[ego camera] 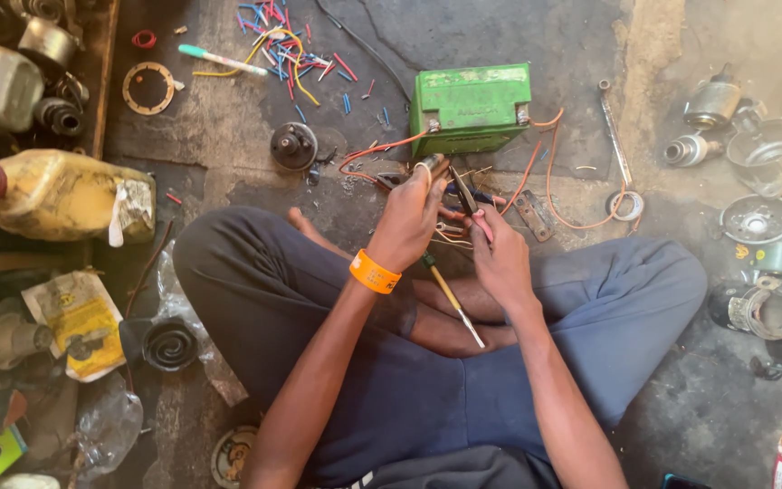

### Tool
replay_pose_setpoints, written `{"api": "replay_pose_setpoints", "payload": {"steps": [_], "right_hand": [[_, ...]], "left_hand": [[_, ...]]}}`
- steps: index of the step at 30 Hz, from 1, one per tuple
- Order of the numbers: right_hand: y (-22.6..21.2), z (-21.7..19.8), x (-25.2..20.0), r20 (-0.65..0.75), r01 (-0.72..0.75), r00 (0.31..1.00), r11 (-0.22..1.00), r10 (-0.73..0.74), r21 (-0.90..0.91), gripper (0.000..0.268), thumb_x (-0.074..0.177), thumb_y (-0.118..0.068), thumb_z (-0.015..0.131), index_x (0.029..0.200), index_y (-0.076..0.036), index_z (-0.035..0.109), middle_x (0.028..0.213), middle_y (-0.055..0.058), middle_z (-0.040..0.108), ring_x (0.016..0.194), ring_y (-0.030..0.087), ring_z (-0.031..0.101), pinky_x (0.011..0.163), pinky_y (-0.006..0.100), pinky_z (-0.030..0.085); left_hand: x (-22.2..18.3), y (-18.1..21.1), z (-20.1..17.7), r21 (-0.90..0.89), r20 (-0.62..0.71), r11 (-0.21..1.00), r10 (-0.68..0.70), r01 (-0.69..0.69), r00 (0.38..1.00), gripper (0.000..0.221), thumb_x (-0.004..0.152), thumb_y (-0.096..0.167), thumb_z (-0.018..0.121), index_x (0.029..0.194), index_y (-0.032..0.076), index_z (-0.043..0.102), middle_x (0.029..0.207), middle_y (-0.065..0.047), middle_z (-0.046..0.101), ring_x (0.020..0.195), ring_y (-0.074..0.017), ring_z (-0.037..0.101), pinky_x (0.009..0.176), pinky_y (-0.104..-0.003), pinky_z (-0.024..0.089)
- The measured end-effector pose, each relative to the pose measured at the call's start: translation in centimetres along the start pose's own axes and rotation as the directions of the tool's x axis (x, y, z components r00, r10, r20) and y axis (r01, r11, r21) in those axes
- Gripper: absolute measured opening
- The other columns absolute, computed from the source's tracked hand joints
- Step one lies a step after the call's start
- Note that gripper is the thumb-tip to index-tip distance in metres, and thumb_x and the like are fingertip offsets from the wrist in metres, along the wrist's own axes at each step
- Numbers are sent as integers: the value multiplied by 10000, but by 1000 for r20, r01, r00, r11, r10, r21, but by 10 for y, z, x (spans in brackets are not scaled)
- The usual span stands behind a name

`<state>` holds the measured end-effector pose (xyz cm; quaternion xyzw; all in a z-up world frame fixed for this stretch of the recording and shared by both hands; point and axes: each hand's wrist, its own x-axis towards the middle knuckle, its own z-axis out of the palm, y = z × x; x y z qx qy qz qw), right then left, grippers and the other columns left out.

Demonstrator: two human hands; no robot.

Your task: The person sits on the floor and uses pliers and a screwdriver to strip and twist wires connected to a green battery. They repeatedly strip insulation from wire ends and twist the exposed strands together.

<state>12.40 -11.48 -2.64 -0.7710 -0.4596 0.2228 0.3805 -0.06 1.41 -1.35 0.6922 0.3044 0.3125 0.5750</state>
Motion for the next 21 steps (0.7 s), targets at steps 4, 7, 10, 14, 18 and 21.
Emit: {"api": "replay_pose_setpoints", "payload": {"steps": [4,7,10,14,18,21], "right_hand": [[13,-1,7,55,-342,938,893,341,292,153,1068,-162,525,1086,-41,617,730,117,643,584,175,611,520,328,492],[21,-13,14,-26,-264,953,874,300,407,156,1081,-153,510,1078,-27,601,810,43,669,626,80,604,520,262,500],[18,-22,15,-96,-148,976,915,197,375,149,1084,-135,534,1123,-16,613,897,63,700,718,104,649,595,276,508],[1,-23,5,-128,-10,991,986,31,165,136,1053,-84,583,1154,4,610,943,146,689,768,218,667,710,335,533],[-12,-17,-1,-158,104,981,994,-110,-41,192,1009,-76,654,1188,-9,635,932,201,675,839,353,667,724,386,518],[-17,-9,-3,-138,201,972,978,-192,52,217,1028,-69,625,1239,-19,619,986,199,670,882,307,702,767,357,543]], "left_hand": [[5,9,-20,-427,141,874,-190,233,972,346,1107,134,471,1382,-65,538,1194,-91,734,904,-109,701,689,-263,600],[0,17,-51,-193,334,878,-361,438,871,331,1074,161,487,1269,-51,649,1044,-104,765,628,-136,580,522,-258,469],[2,19,-73,109,244,881,-472,460,847,327,1049,209,526,1187,-44,682,999,-100,785,614,-178,639,557,-291,514],[7,27,-82,195,-67,959,-197,207,978,399,973,274,742,1230,-18,655,1036,-85,768,932,-132,719,809,-304,576],[1,35,-49,59,-149,991,127,-119,981,490,916,185,794,1340,11,621,1164,-90,751,1042,-187,706,930,-342,567],[-6,29,-20,148,-44,985,98,-90,994,539,857,147,817,1341,40,605,1088,-115,745,940,-228,726,799,-345,586]]}}
